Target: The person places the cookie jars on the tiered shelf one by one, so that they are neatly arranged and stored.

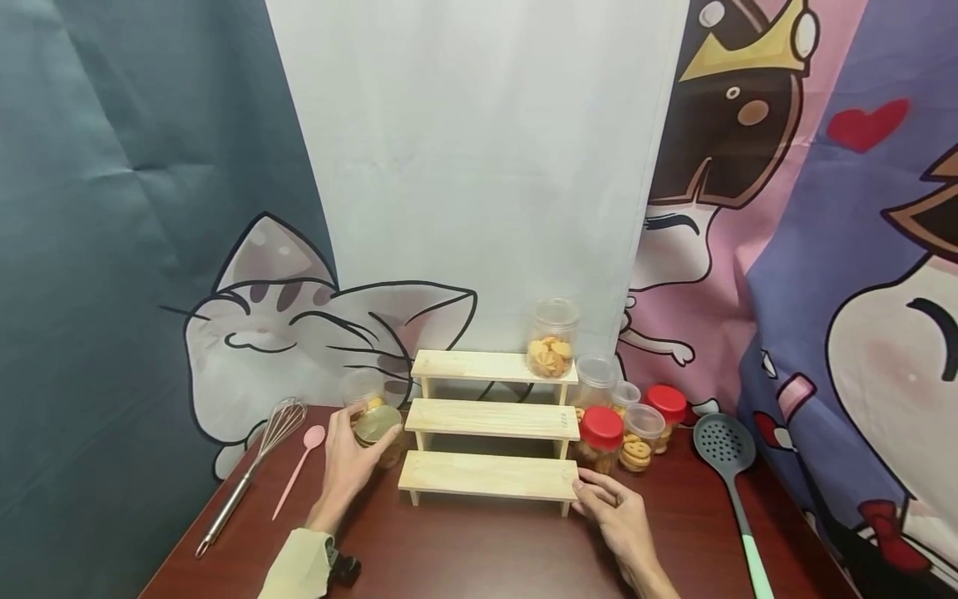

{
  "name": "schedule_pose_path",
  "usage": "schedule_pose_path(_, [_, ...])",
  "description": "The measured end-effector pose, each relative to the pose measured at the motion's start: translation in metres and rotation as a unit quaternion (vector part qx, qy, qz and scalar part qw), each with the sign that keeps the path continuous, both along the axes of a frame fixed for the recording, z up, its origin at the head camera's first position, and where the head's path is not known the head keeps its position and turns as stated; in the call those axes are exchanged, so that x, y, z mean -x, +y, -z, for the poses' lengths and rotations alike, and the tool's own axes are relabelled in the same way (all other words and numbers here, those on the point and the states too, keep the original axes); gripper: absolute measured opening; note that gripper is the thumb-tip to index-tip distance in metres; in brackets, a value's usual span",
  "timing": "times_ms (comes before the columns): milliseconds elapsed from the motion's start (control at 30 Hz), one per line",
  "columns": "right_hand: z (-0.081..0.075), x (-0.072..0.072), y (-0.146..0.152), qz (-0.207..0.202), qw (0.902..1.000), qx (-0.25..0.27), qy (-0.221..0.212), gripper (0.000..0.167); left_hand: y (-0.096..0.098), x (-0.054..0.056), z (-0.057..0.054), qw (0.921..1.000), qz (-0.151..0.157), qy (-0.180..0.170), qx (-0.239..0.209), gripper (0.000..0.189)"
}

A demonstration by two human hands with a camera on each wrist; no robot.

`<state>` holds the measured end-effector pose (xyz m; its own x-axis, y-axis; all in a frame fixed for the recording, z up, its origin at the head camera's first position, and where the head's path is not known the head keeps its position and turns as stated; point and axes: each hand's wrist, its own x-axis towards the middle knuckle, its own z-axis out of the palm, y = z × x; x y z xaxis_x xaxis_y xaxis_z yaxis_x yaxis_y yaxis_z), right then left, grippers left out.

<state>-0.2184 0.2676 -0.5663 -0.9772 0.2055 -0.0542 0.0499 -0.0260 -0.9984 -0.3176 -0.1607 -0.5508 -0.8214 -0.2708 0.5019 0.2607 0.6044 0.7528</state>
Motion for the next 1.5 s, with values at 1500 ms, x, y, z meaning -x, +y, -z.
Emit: schedule_pose_path(1500, [0.002, 0.001, 0.001, -0.001, 1.0000, 0.004, -0.009, 0.057, -0.017, -0.024, -0.032, 0.9958, 0.033, -0.085, -0.008, 0.100])
